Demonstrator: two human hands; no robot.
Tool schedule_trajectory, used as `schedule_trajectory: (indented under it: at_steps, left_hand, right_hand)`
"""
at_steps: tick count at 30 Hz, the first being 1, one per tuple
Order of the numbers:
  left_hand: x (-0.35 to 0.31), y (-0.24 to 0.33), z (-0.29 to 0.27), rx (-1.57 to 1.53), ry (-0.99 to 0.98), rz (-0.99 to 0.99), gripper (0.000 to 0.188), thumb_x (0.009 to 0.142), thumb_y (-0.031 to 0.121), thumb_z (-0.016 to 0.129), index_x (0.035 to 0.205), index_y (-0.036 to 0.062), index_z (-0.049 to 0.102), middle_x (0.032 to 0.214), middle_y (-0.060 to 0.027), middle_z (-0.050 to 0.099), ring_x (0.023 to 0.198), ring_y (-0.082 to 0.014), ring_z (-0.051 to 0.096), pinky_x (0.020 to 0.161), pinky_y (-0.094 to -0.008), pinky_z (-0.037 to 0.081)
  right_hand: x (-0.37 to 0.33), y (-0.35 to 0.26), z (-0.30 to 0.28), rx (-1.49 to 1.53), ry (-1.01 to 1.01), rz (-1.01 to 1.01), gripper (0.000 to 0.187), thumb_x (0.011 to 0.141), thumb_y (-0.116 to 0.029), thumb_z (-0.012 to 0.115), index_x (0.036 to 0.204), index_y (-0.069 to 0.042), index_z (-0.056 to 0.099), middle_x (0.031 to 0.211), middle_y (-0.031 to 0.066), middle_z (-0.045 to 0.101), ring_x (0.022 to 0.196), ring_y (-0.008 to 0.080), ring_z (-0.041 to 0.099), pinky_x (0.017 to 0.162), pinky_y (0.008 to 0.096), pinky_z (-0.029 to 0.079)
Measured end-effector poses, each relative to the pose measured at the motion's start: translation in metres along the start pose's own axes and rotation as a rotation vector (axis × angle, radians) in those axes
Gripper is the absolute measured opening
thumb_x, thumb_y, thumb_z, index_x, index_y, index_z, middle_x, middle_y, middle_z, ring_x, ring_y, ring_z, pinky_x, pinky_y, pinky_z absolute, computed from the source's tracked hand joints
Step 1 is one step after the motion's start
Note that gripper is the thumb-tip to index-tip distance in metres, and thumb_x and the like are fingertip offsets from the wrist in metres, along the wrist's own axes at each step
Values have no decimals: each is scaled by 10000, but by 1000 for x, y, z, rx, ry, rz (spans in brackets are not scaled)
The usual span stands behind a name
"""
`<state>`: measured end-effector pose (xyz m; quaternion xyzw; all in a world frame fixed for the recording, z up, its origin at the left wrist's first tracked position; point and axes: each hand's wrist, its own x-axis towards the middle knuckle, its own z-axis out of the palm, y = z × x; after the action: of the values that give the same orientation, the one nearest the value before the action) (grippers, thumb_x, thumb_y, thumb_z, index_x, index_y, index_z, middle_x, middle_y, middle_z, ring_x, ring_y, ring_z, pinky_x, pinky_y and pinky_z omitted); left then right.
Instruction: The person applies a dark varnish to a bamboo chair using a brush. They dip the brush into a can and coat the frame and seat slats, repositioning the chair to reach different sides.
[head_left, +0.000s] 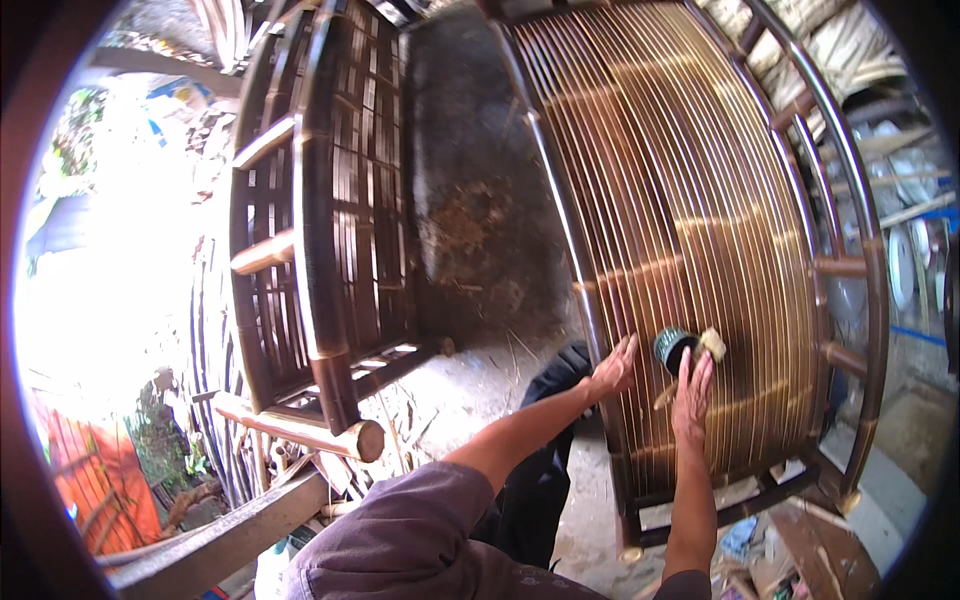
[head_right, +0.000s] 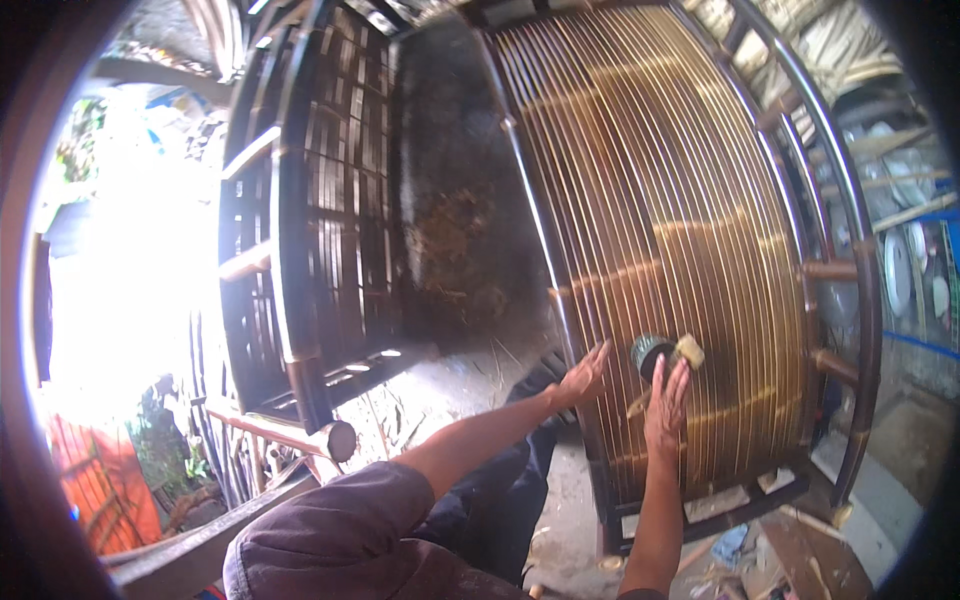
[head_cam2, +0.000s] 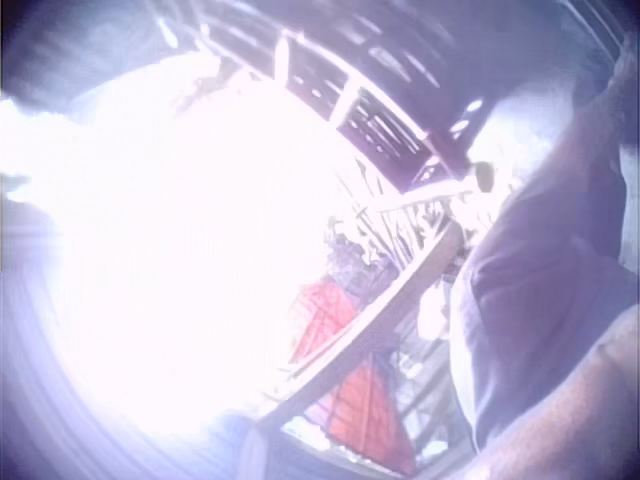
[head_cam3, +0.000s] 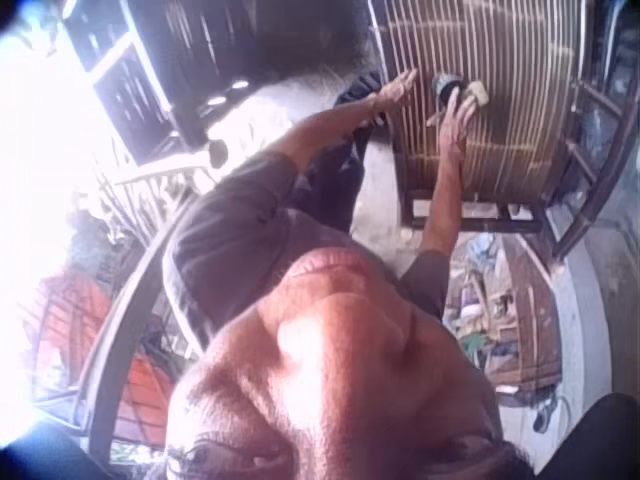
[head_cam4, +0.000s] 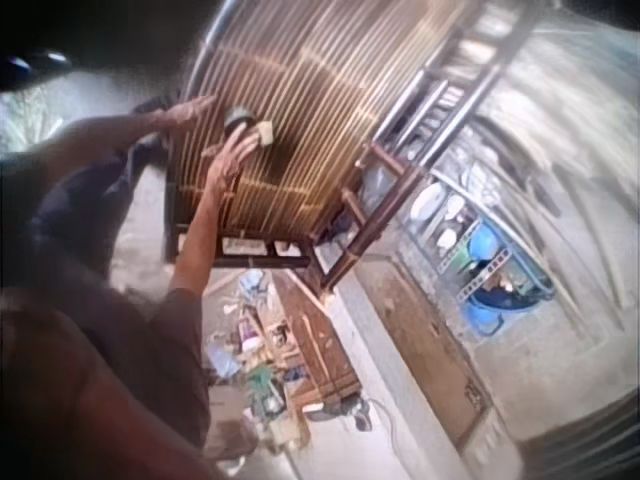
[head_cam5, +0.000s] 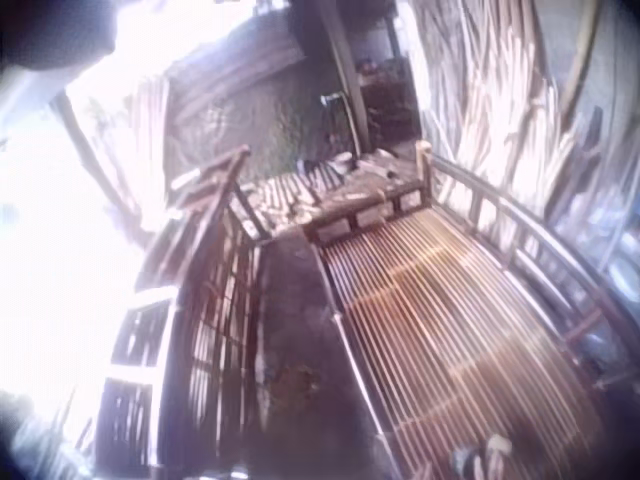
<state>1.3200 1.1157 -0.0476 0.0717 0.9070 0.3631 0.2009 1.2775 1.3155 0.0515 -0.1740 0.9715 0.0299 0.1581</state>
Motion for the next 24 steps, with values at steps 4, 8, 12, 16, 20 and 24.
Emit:
schedule_trajectory:
  at_steps: [4, 8, 12, 16, 20, 24]
  left_hand:
    - [-70, -15, -47, -177, 56, -104, 736, 727, 161, 676, 1330, -123, 365, 1324, -268, 440, 1269, -431, 407, 1064, -435, 386]
    - [-145, -18, -88, -266, 64, -342, 629, 775, 188, 635, 1330, 0, 407, 1242, -238, 517, 1173, -415, 495, 1003, -465, 432]
    - [-199, -36, -86, -276, 66, -315, 575, 799, 209, 634, 1301, -3, 451, 1181, -249, 557, 1123, -404, 539, 955, -458, 460]
    - [-232, -43, -72, -290, 49, -291, 567, 818, 206, 635, 1308, -20, 462, 1214, -270, 563, 1147, -412, 541, 963, -446, 464]
    - [-248, -37, -68, -432, 31, -350, 578, 824, 229, 635, 1318, -19, 468, 1241, -274, 559, 1148, -403, 552, 977, -440, 459]
    - [-245, -14, -93, -356, 144, -347, 587, 834, 249, 637, 1322, -25, 460, 1229, -275, 565, 1141, -414, 555, 979, -437, 452]
  right_hand:
    - [7, 0, -13, 4, -77, 14, 812, 863, 85, 517, 1537, -158, 136, 1571, 209, 143, 1429, 373, 236, 1111, 438, 378]
    - [13, 14, 0, 55, -51, -11, 762, 885, 90, 462, 1531, -143, 133, 1578, 194, 133, 1434, 368, 225, 1106, 424, 396]
    - [4, 1, -13, -134, -101, -67, 766, 892, 52, 481, 1536, -153, 121, 1568, 229, 133, 1435, 387, 210, 1139, 474, 314]
    - [-2, 0, -7, -160, -107, -39, 793, 897, -5, 524, 1542, -169, 93, 1574, 227, 108, 1447, 372, 179, 1155, 500, 256]
    - [-9, -16, -37, 88, -9, 81, 680, 925, -68, 511, 1523, -120, 190, 1562, 230, 150, 1424, 404, 212, 1146, 506, 269]
    - [-45, -30, -65, 545, 343, 120, 508, 931, -77, 492, 1420, -23, 364, 1500, 263, 276, 1354, 464, 303, 1130, 501, 285]
